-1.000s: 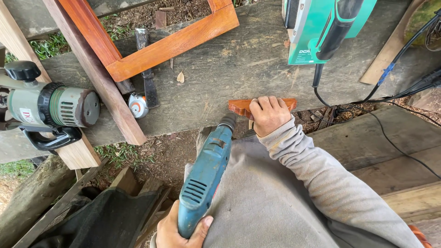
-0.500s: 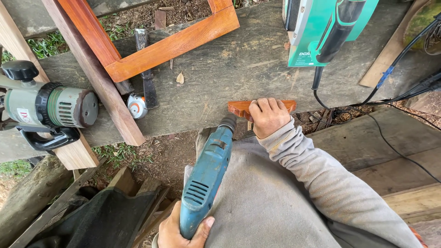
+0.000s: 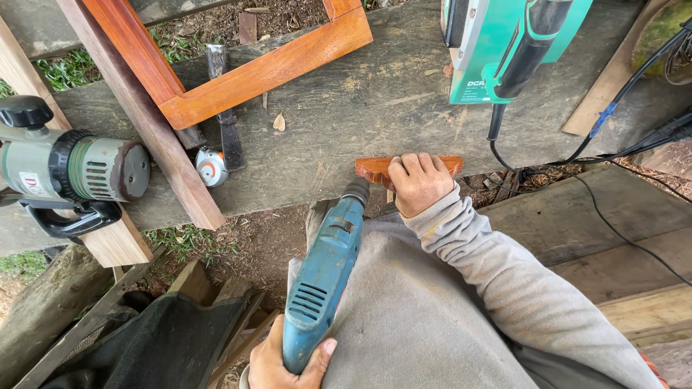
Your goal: The person uses a corded power drill to make holes in a small, reddish-brown wooden piece held in their left hand. After drilling, they place the piece on a wooden workbench and fit it into a larger square wooden frame, adjusting its position to align with the frame's corner.
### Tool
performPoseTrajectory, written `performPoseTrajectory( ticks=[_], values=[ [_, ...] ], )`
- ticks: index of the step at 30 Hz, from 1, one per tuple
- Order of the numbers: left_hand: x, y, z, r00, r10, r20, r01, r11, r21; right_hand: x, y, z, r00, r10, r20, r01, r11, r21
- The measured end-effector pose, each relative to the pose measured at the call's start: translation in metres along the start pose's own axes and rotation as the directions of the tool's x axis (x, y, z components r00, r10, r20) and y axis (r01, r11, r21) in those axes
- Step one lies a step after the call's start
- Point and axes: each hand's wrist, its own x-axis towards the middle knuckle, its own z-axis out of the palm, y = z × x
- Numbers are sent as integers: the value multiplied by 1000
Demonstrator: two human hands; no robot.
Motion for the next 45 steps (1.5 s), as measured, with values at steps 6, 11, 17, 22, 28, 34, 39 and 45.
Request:
performPoseTrajectory(
  ticks=[6, 11, 17, 22, 28, 34, 39, 45],
  values=[
    [0, 4, 1, 1000, -3, 20, 3, 1000, -24, 1, 0, -1, 1000, -4, -4, 4, 1000, 2],
    [2, 2, 2, 1000, -6, 10, 7, 1000, -9, 2, 0, -2, 1000, -7, -9, 7, 1000, 2],
    [1, 4, 4, 1000, 7, -10, -7, 999, -46, 0, 1, 1, 1000, -14, -15, 14, 1000, 3],
    [3, 6, 5, 1000, -4, -21, 4, 1000, -12, 1, 1, 1, 1000, -10, -16, 10, 1000, 6],
    [3, 11, 5, 1000, 18, -13, -19, 998, -54, 2, 0, -2, 1000, -9, -16, 9, 1000, 7],
    [-3, 10, 7, 995, 82, -63, -85, 995, -55, -3, -2, 2, 999, 9, -31, -8, 1000, 12],
    [-8, 5, 6, 986, 133, -97, -146, 978, -150, -3, -2, 9, 997, 33, -74, -34, 999, -13],
    [-27, -25, -7, 990, 105, -98, -116, 987, -109, -7, 1, 22, 994, 80, -74, -81, 997, -19]
  ],
)
